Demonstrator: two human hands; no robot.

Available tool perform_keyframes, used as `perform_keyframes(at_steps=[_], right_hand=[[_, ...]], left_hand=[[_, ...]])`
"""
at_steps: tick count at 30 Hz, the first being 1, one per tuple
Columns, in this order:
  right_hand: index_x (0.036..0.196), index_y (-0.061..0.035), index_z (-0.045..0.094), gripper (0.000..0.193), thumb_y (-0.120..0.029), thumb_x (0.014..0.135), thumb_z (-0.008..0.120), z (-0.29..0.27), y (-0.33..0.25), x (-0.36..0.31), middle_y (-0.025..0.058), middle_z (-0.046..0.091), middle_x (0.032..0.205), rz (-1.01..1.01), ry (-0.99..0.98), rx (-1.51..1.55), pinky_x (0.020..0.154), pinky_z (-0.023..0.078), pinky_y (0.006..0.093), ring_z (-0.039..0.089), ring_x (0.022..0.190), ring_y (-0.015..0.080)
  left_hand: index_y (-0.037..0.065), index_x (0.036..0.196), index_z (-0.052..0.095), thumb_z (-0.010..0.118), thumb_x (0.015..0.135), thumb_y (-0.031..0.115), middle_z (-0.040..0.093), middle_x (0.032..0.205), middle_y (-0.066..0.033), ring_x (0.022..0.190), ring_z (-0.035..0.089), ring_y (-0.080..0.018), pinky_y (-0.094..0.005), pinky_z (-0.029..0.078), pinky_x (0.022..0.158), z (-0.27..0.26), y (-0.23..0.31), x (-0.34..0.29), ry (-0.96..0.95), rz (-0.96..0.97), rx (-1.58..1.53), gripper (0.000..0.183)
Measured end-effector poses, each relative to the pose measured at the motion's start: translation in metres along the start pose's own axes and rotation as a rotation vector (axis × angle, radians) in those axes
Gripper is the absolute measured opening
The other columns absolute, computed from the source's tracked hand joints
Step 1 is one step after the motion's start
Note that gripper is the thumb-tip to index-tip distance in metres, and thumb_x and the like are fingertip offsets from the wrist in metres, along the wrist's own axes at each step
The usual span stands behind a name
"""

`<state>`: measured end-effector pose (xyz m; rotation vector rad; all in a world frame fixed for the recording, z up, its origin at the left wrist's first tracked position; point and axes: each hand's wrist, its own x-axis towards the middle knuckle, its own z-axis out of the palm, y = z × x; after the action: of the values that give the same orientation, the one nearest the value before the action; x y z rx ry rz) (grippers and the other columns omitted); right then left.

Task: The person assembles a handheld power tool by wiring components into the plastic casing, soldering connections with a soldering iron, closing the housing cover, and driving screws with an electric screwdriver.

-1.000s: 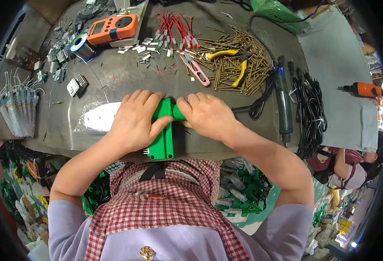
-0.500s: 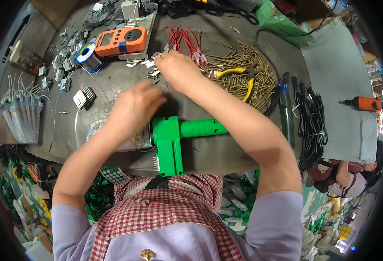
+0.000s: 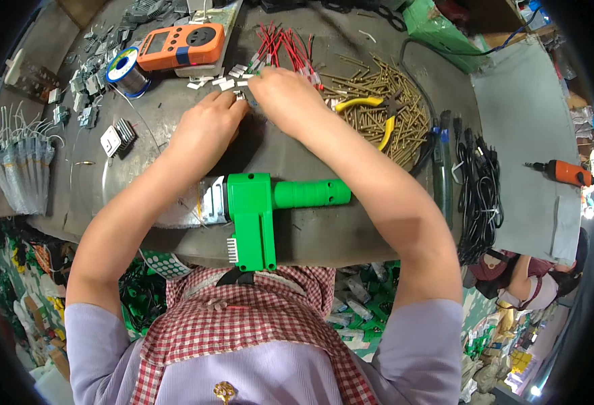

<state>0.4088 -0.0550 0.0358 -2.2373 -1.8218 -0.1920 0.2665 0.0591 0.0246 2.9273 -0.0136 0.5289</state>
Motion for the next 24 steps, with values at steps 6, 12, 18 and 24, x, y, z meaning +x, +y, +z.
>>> perform_keyframes(at_steps=[6,12,18,24], right_hand=[[0.085,0.0011,0.063,0.018,-0.012,0.072,0.065,-0.029,-0.009,-0.016,0.0148,0.065,0.078,0.192,0.017,0.534,0.065,0.051,0.0393,0.066,0.073,0.0273],[0.095,0.0025,0.058,0.012,0.003,0.084,0.063,-0.086,-0.084,-0.122,0.0018,0.059,0.072,0.672,-0.422,1.361,0.058,0.047,0.0215,0.058,0.064,0.0073],[0.091,0.0043,0.058,0.01,0.003,0.084,0.065,-0.095,-0.109,-0.142,0.003,0.06,0.073,0.747,-0.55,1.262,0.056,0.044,0.0203,0.057,0.064,0.0061],[0.091,0.0026,0.065,0.011,0.0,0.081,0.067,-0.097,-0.112,-0.137,0.0044,0.063,0.074,0.298,-0.331,0.83,0.057,0.046,0.0225,0.057,0.064,0.0064]], left_hand=[[0.003,0.094,0.058,0.063,0.071,0.004,0.062,0.091,-0.0159,0.083,0.06,-0.0376,-0.0433,0.05,0.072,-0.011,-0.004,-0.008,0.029,-0.105,-0.191,0.024],[0.003,0.086,0.066,0.065,0.073,0.0,0.063,0.08,-0.0083,0.074,0.062,-0.0204,-0.0309,0.05,0.067,-0.088,0.052,-0.068,-0.225,-0.237,-0.719,0.014],[0.003,0.089,0.066,0.069,0.072,-0.003,0.063,0.085,-0.0084,0.076,0.064,-0.0224,-0.0319,0.052,0.065,-0.091,0.083,-0.113,-0.292,-0.178,-0.811,0.018],[0.003,0.088,0.065,0.07,0.071,-0.003,0.061,0.083,-0.0102,0.073,0.062,-0.0249,-0.0332,0.051,0.061,-0.082,0.092,-0.12,-0.163,-0.134,-0.761,0.018]])
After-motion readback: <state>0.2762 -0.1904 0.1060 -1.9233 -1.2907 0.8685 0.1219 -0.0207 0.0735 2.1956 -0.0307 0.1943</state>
